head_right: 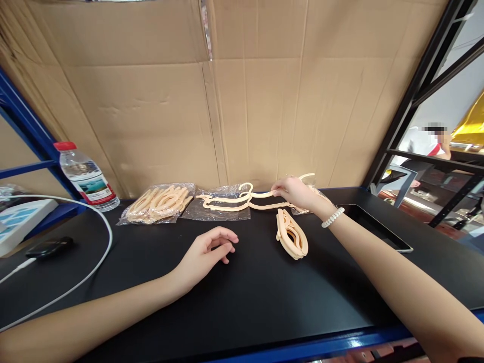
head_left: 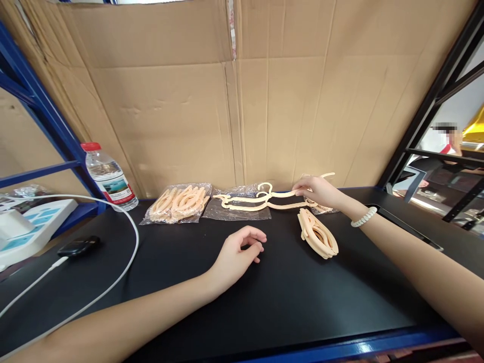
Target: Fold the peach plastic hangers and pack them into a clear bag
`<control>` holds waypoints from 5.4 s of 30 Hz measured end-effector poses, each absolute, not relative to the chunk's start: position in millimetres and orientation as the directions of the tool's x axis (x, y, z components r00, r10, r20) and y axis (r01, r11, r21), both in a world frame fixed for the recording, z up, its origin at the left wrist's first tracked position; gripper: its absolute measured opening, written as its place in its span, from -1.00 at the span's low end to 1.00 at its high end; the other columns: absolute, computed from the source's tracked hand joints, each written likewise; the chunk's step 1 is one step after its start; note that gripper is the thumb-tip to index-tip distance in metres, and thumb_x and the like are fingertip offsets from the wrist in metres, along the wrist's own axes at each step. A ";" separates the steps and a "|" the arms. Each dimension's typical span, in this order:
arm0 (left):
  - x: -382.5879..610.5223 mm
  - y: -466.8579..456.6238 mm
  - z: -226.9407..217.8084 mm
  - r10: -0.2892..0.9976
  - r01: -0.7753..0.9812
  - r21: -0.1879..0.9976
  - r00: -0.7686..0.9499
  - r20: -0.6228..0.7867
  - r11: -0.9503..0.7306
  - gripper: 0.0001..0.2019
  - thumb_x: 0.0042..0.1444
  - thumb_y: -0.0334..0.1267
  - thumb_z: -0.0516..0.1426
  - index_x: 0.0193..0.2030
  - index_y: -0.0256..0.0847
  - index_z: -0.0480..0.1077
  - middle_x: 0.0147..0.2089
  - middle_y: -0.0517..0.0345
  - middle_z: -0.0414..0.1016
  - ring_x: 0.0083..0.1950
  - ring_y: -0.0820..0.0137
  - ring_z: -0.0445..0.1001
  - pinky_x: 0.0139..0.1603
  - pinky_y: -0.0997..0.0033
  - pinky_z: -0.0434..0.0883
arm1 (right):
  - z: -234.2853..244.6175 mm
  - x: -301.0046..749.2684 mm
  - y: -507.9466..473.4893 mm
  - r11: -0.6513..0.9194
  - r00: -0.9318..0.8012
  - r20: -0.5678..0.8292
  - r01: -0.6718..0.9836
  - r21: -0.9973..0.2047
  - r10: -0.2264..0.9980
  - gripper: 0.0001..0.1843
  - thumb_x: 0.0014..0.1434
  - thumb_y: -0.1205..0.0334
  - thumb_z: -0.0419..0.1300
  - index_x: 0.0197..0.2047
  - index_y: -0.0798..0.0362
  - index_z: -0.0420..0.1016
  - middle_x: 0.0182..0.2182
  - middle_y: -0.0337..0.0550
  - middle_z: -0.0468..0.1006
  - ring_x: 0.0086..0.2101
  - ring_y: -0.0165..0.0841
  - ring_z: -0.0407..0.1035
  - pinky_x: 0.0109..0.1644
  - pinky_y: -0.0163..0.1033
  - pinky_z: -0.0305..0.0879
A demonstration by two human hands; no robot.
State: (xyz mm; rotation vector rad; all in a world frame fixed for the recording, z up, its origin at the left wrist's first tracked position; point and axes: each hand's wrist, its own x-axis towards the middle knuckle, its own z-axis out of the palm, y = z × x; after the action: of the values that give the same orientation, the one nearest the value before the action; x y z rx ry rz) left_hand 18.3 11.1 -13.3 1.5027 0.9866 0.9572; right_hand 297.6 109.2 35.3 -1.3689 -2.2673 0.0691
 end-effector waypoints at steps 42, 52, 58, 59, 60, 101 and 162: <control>-23.7 29.2 8.4 0.991 -0.260 0.964 0.098 0.089 -0.061 -0.80 0.15 -0.14 0.21 -0.23 -0.25 0.39 -0.08 0.01 0.60 -0.17 0.40 0.56 -0.08 0.39 0.50 | 17.3 279.8 43.2 0.280 -0.256 0.680 0.957 0.077 0.687 -0.72 0.29 0.13 0.06 -0.11 0.01 0.56 -0.56 -0.18 0.55 -0.55 -0.27 0.41 -0.47 -0.23 0.13; -22.4 25.4 10.4 0.992 -0.277 0.960 0.109 0.071 -0.038 -0.79 0.12 -0.14 0.24 -0.24 -0.24 0.42 -0.07 0.02 0.60 -0.16 0.39 0.56 -0.05 0.37 0.50 | 28.8 258.3 32.4 0.457 0.012 0.489 0.339 -0.822 0.872 -0.70 0.17 0.05 0.21 -0.09 0.03 0.47 -0.19 -0.07 0.54 -0.22 -0.20 0.51 -0.27 -0.13 0.53; -17.4 22.0 10.6 0.993 -0.287 0.958 0.117 0.016 0.018 -0.84 0.17 -0.19 0.21 -0.24 -0.24 0.43 -0.06 -0.01 0.60 -0.18 0.40 0.57 -0.08 0.39 0.50 | 25.7 251.6 29.3 0.472 0.100 0.488 0.147 -0.869 0.867 -0.51 0.11 0.06 0.29 0.04 -0.06 0.23 -0.30 -0.23 0.44 -0.37 -0.33 0.49 -0.36 -0.18 0.54; -17.0 21.4 10.4 0.993 -0.293 0.956 0.116 0.011 0.023 -0.85 0.17 -0.20 0.21 -0.24 -0.24 0.42 -0.08 -0.01 0.60 -0.18 0.39 0.57 -0.08 0.38 0.51 | 24.5 251.7 29.6 0.478 0.114 0.494 0.143 -0.867 0.862 -0.41 0.10 0.07 0.30 0.13 -0.09 0.14 -0.33 -0.25 0.43 -0.39 -0.34 0.48 -0.35 -0.16 0.54; -16.8 20.9 10.1 0.993 -0.299 0.954 0.116 0.008 0.027 -0.86 0.16 -0.21 0.21 -0.25 -0.24 0.42 -0.09 -0.01 0.61 -0.18 0.38 0.57 -0.08 0.38 0.51 | 23.1 251.8 30.1 0.478 0.128 0.494 0.140 -0.867 0.860 -0.31 0.10 0.08 0.30 0.20 -0.10 0.04 -0.34 -0.27 0.44 -0.40 -0.33 0.48 -0.34 -0.15 0.54; -13.1 0.7 13.4 0.870 0.057 0.971 0.458 0.180 -0.231 -0.78 0.23 -0.15 0.10 -0.08 -0.24 0.38 -0.35 0.10 0.52 -0.39 0.41 0.45 -0.35 0.43 0.42 | -9.9 186.2 -20.3 0.196 -0.389 0.117 0.171 -0.965 0.914 -0.71 0.20 0.00 0.19 -0.35 0.07 0.40 -0.54 -0.30 0.27 -0.55 -0.51 0.18 -0.59 -0.42 0.18; -15.4 2.6 0.2 0.911 0.077 0.959 0.340 0.232 -0.273 -0.76 0.13 -0.22 0.22 -0.05 -0.16 0.47 -0.08 0.06 0.47 -0.13 0.29 0.52 -0.23 0.41 0.51 | -9.9 184.2 -25.8 0.118 -0.311 0.060 0.173 -0.978 0.948 -0.59 0.23 -0.12 0.09 -0.26 0.11 0.42 -0.70 -0.36 0.32 -0.71 -0.49 0.25 -0.62 -0.39 0.26</control>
State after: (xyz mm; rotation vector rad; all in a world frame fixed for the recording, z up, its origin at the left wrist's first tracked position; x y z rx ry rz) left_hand -15.4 2.6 0.2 1.6295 0.9063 1.0724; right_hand 184.2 -25.8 -9.9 -1.1168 -1.6234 1.2659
